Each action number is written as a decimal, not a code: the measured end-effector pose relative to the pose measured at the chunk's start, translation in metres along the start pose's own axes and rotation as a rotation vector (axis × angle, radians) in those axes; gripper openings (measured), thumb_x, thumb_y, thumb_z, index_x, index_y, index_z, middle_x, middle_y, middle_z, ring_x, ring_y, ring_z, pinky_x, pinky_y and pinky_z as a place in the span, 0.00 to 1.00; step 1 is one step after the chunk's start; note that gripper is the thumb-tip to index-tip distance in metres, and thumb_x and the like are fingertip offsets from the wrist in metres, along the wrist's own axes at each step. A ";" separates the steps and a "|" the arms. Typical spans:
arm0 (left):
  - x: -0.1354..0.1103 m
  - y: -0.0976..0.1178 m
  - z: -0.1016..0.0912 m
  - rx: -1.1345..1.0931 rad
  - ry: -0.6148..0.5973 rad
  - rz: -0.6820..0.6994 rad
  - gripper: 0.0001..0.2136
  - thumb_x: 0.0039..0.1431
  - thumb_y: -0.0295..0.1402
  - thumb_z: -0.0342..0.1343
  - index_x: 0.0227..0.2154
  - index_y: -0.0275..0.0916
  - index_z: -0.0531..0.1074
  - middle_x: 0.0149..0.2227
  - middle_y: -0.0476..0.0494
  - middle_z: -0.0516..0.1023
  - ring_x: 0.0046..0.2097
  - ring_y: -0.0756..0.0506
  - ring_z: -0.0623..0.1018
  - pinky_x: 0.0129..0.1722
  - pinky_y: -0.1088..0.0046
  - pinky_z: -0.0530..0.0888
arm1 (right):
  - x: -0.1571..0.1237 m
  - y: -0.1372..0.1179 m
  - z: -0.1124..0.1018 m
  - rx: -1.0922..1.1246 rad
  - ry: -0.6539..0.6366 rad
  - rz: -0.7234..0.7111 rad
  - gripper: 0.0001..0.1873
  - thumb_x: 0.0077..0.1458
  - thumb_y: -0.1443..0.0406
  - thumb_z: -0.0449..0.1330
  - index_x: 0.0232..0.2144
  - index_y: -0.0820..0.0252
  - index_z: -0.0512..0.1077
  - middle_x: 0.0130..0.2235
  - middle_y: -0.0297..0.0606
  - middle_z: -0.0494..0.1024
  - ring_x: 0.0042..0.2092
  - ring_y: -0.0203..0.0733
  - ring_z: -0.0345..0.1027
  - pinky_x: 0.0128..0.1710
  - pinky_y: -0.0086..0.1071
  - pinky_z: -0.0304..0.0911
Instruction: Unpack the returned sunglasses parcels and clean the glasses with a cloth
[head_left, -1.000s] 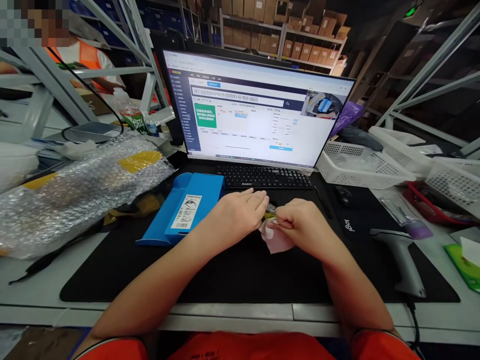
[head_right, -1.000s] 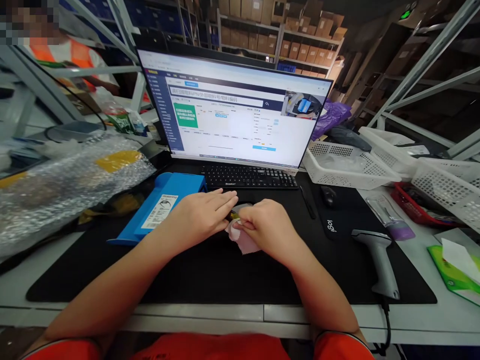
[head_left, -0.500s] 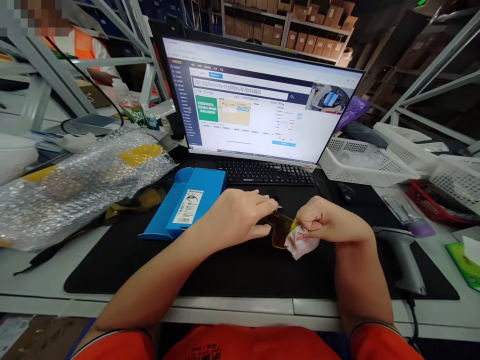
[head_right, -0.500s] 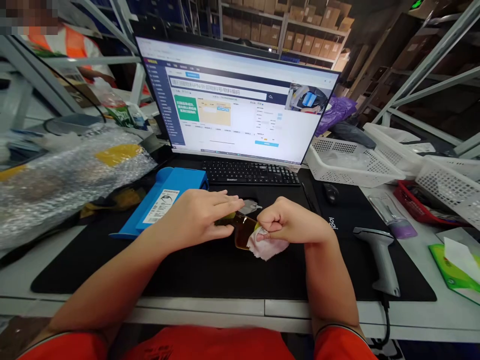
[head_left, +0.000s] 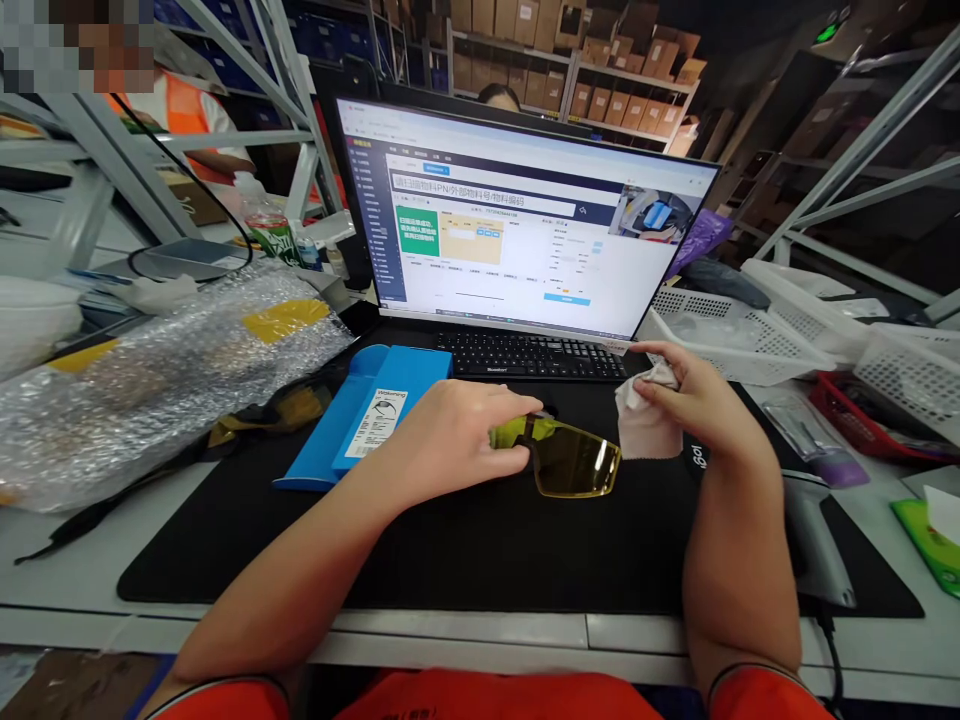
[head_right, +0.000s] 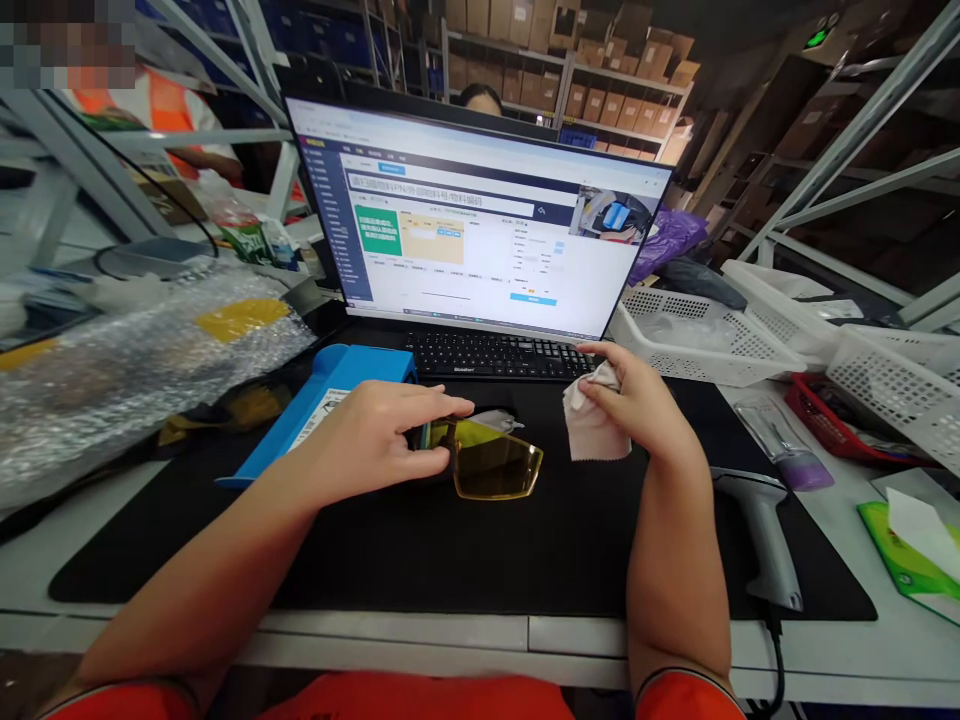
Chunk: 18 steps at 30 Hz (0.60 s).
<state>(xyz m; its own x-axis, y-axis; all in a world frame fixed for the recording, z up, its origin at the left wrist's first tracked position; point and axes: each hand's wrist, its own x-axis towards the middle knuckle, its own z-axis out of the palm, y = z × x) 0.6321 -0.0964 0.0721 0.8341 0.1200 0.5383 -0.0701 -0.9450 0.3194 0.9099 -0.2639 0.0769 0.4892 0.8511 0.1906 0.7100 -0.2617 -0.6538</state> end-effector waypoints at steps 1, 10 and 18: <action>0.000 0.000 0.000 -0.010 -0.010 -0.004 0.16 0.54 0.28 0.60 0.46 0.36 0.79 0.36 0.45 0.85 0.37 0.42 0.84 0.47 0.64 0.81 | 0.003 0.002 0.003 -0.151 0.099 0.045 0.14 0.57 0.61 0.62 0.44 0.57 0.76 0.29 0.36 0.75 0.32 0.44 0.68 0.34 0.35 0.61; 0.001 -0.001 0.000 -0.001 -0.071 0.000 0.17 0.56 0.29 0.59 0.48 0.38 0.79 0.41 0.43 0.85 0.43 0.40 0.84 0.50 0.59 0.80 | 0.002 -0.024 0.035 -0.616 0.396 0.092 0.16 0.60 0.57 0.57 0.23 0.59 0.71 0.34 0.47 0.78 0.37 0.50 0.69 0.37 0.39 0.58; 0.003 0.001 0.011 0.218 -0.130 -0.007 0.10 0.57 0.31 0.61 0.43 0.40 0.79 0.36 0.45 0.83 0.39 0.42 0.83 0.51 0.62 0.78 | -0.033 -0.075 0.067 -0.120 0.190 -0.012 0.13 0.65 0.53 0.54 0.35 0.56 0.68 0.29 0.35 0.75 0.29 0.41 0.65 0.30 0.31 0.53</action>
<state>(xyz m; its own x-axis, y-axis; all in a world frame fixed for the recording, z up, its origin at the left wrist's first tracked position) 0.6401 -0.1002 0.0657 0.8986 0.0995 0.4273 0.0432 -0.9893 0.1395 0.8060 -0.2420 0.0704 0.5586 0.7566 0.3398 0.7662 -0.3140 -0.5606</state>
